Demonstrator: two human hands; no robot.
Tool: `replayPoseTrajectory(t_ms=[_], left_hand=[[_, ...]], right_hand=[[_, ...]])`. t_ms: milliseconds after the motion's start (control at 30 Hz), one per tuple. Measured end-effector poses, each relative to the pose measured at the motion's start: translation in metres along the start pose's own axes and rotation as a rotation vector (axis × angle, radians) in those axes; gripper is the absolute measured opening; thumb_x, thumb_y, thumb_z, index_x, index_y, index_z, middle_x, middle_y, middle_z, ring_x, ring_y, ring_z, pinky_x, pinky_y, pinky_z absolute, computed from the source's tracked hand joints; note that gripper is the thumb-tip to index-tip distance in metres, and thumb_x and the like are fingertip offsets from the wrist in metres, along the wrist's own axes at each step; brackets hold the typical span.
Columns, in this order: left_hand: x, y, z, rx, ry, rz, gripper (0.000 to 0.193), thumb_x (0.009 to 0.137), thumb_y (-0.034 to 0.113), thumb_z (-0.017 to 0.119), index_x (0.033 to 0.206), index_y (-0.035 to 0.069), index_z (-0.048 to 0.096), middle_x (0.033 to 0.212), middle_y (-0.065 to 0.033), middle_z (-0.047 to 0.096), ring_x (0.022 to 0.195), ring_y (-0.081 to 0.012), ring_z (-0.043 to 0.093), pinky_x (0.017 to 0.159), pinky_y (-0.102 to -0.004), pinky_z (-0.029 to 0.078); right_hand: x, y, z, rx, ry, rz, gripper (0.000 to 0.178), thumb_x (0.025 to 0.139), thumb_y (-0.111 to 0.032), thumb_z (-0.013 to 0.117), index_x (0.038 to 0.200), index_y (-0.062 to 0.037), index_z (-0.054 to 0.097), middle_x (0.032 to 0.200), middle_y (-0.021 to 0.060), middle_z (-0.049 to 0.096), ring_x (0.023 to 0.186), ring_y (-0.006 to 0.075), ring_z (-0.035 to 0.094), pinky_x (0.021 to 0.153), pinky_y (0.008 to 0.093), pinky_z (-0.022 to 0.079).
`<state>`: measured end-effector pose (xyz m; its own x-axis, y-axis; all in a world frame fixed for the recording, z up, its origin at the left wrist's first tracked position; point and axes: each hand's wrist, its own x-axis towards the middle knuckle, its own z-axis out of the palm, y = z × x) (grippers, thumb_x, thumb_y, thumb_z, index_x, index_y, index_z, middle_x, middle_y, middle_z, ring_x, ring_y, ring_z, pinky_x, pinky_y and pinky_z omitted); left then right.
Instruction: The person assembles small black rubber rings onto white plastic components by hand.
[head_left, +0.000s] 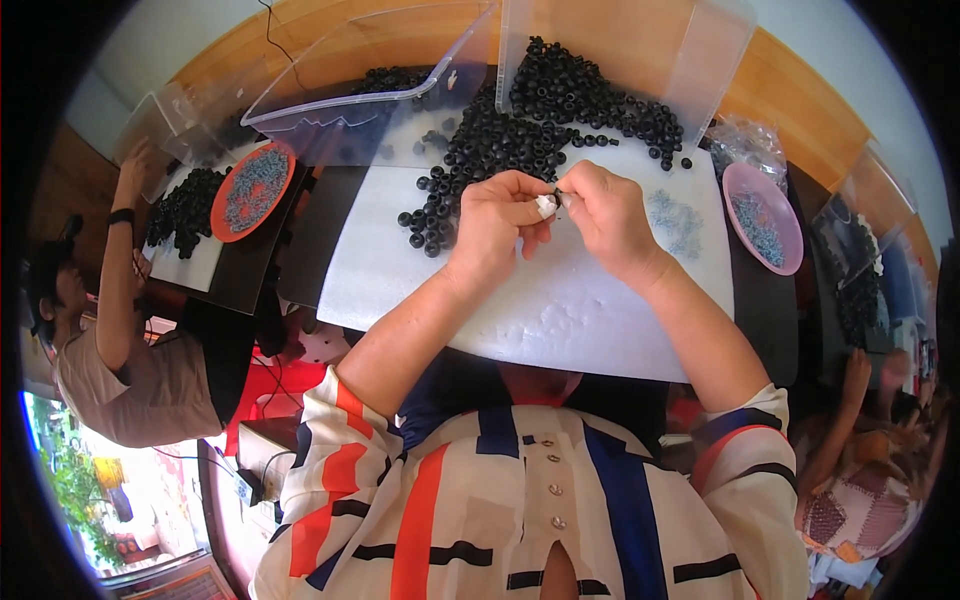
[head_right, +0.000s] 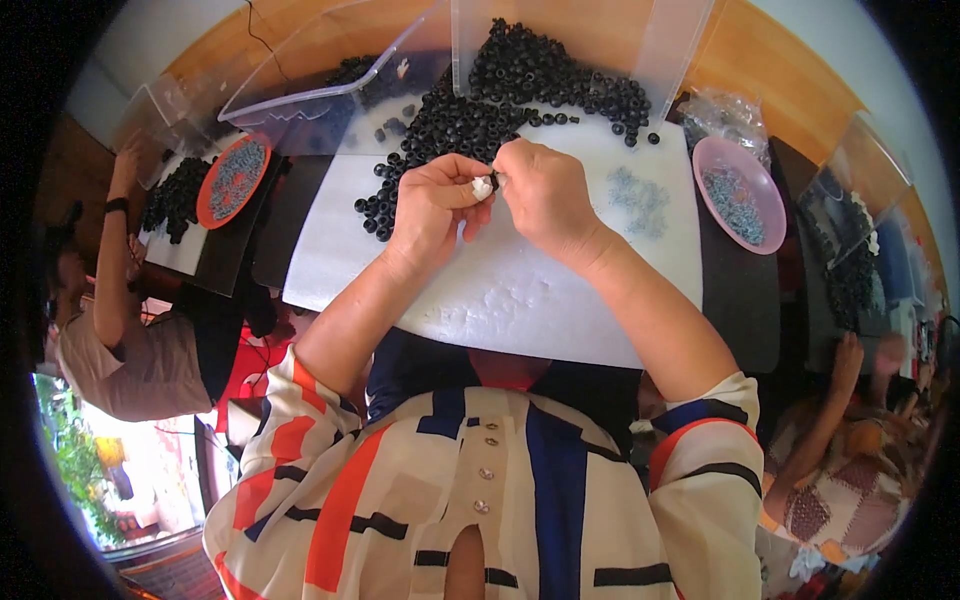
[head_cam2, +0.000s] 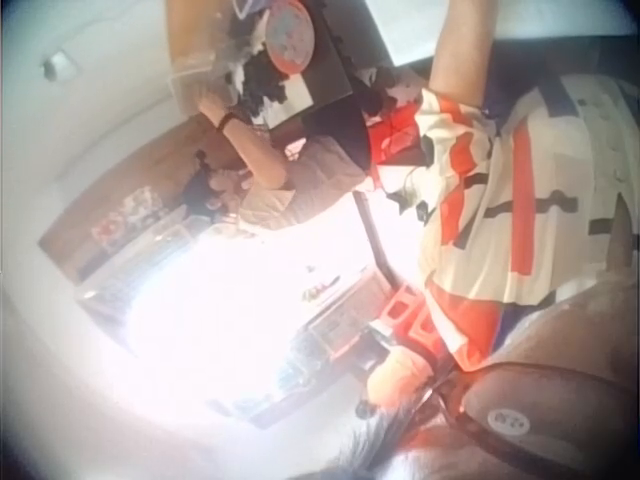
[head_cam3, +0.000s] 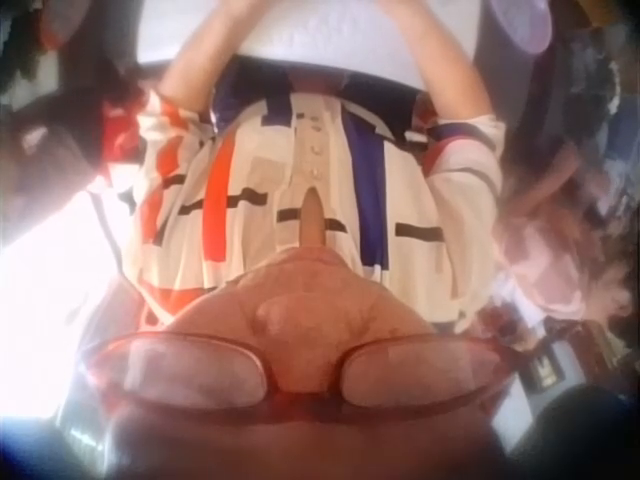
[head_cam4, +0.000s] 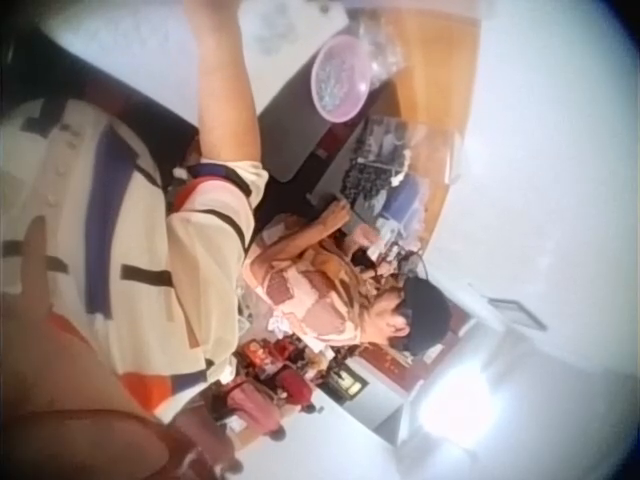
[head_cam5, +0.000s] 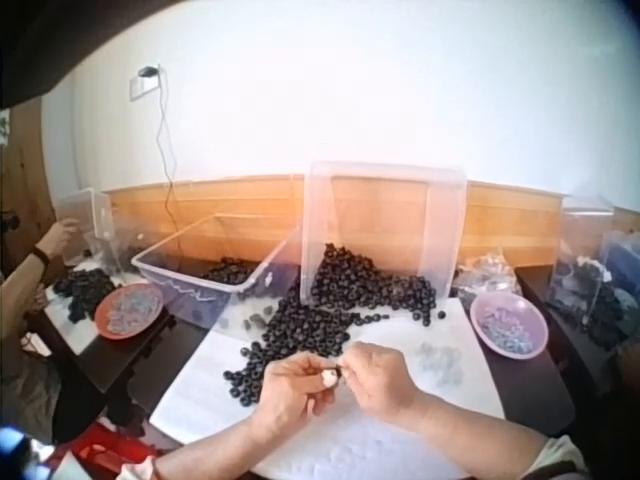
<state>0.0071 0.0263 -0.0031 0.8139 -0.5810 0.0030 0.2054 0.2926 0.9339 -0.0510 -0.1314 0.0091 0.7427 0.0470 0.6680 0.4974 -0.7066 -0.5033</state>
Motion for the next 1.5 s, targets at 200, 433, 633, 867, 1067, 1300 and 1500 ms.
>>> replayPoseTrajectory(t_ms=[200,433,633,867,1067,1300,1500], left_hand=[[-0.003,0.002,0.001,-0.013,0.002,0.014,0.009,0.086,-0.003,0.060,0.094,-0.007,0.062,0.075,-0.0118,0.064,0.055,-0.0170,0.060,0.044,-0.0264,0.044],[-0.001,0.001,0.003,-0.092,0.032,0.040,0.011,0.085,-0.004,0.062,0.095,-0.007,0.063,0.082,-0.0109,0.065,0.069,-0.0178,0.063,0.064,-0.0285,0.051],[0.002,-0.002,-0.003,-0.092,-0.013,0.052,0.011,0.086,-0.003,0.062,0.095,-0.007,0.064,0.083,-0.0116,0.067,0.071,-0.0183,0.064,0.066,-0.0291,0.052],[0.002,0.004,0.006,0.020,-0.085,-0.070,0.012,0.088,0.001,0.061,0.095,-0.007,0.065,0.079,-0.0129,0.066,0.062,-0.0193,0.063,0.051,-0.0302,0.052],[0.000,0.004,0.000,0.039,-0.073,-0.024,0.012,0.089,0.005,0.062,0.090,-0.007,0.065,0.077,-0.0118,0.065,0.055,-0.0172,0.059,0.046,-0.0287,0.048],[0.000,0.004,0.002,0.020,-0.092,-0.060,0.013,0.090,0.005,0.061,0.092,-0.007,0.065,0.077,-0.0133,0.066,0.056,-0.0182,0.061,0.045,-0.0283,0.048],[0.000,0.003,0.004,0.004,-0.148,-0.071,0.011,0.087,0.001,0.060,0.090,-0.009,0.064,0.075,-0.0163,0.067,0.061,-0.0233,0.068,0.041,-0.0275,0.046]], right_hand=[[-0.002,0.000,0.004,-0.143,0.055,-0.205,0.017,0.069,0.003,0.060,0.080,-0.0047,0.051,0.073,0.0107,0.054,0.067,0.0317,0.056,0.059,0.0420,0.045],[-0.007,-0.012,0.017,-0.274,0.137,-0.133,0.024,0.066,-0.005,0.067,0.079,-0.0066,0.047,0.069,0.0088,0.051,0.062,0.0290,0.054,0.055,0.0413,0.043],[-0.002,-0.008,0.026,-0.426,0.261,-0.215,0.027,0.063,-0.007,0.070,0.075,-0.0083,0.045,0.065,0.0080,0.049,0.057,0.0273,0.053,0.052,0.0395,0.042],[-0.002,0.002,0.012,-0.451,0.235,-0.268,0.027,0.062,-0.008,0.070,0.073,-0.0089,0.045,0.062,0.0069,0.048,0.055,0.0268,0.053,0.050,0.0389,0.042],[-0.007,-0.002,0.024,-0.397,0.244,-0.199,0.027,0.063,-0.009,0.071,0.074,-0.0093,0.046,0.063,0.0072,0.048,0.055,0.0273,0.054,0.050,0.0390,0.042],[-0.003,-0.002,0.016,-0.429,0.207,-0.203,0.030,0.064,-0.010,0.072,0.074,-0.0094,0.044,0.061,0.0068,0.049,0.054,0.0265,0.054,0.050,0.0381,0.043],[-0.003,0.002,0.003,-0.431,0.117,-0.233,0.031,0.062,-0.014,0.073,0.073,-0.0096,0.044,0.062,0.0065,0.051,0.052,0.0262,0.056,0.049,0.0373,0.043]])
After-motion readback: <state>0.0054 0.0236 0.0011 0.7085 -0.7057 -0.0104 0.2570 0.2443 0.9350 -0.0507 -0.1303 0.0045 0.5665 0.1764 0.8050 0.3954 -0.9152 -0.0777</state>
